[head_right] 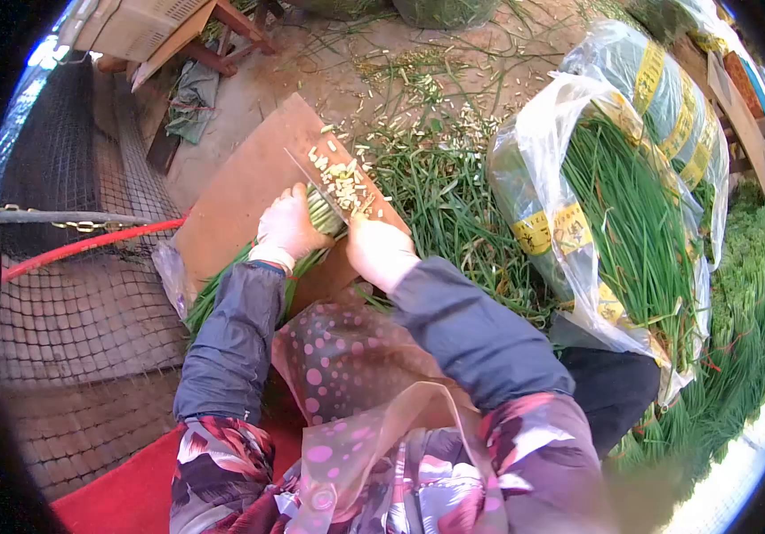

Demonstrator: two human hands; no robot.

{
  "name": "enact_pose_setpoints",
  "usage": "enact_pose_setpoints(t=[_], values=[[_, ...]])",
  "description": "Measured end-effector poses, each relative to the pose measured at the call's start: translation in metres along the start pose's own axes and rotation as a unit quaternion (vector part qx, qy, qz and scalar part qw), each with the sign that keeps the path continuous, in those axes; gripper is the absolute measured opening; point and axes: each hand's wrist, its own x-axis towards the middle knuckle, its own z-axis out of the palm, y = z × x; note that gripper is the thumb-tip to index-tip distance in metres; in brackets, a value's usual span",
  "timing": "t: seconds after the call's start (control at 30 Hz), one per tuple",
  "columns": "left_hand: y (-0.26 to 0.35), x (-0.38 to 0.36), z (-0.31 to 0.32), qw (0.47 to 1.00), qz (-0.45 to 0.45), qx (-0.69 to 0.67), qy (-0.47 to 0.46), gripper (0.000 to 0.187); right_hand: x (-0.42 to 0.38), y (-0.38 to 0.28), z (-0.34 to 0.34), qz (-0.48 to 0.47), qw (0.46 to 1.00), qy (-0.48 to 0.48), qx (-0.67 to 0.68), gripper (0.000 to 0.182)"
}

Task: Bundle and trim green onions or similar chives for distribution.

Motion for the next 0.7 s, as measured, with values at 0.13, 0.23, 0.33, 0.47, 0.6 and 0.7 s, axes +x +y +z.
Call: enact_pose_setpoints(t=[0.13,0.23,0.33,0.47,0.6,0.7], values=[[-0.077,-0.001,0.004,0.958,0.136,-0.25,0.047,0.124,-0.032,0.015,-0.043,0.132,0.972,0.072,0.181,0.025],[-0.13,-0.027,0.014,0.96,0.09,-0.264,0.022,0.13,-0.011,0.018,-0.078,0.061,0.993,0.101,0.007,0.032],[-0.148,-0.065,0.041,0.927,0.004,-0.369,-0.075,0.122,0.038,-0.005,-0.096,-0.14,0.973,0.141,-0.118,0.038],[-0.099,-0.106,0.043,0.978,0.021,-0.19,0.085,0.106,0.136,-0.078,-0.06,-0.372,0.906,0.026,-0.198,0.04],[-0.094,-0.114,0.057,0.965,0.026,-0.18,0.191,0.096,0.196,-0.166,0.045,-0.417,0.85,-0.172,-0.271,0.042],[-0.102,-0.107,0.064,0.958,0.03,-0.204,0.197,0.096,0.191,-0.2,0.085,-0.343,0.859,-0.274,-0.265,0.04]])
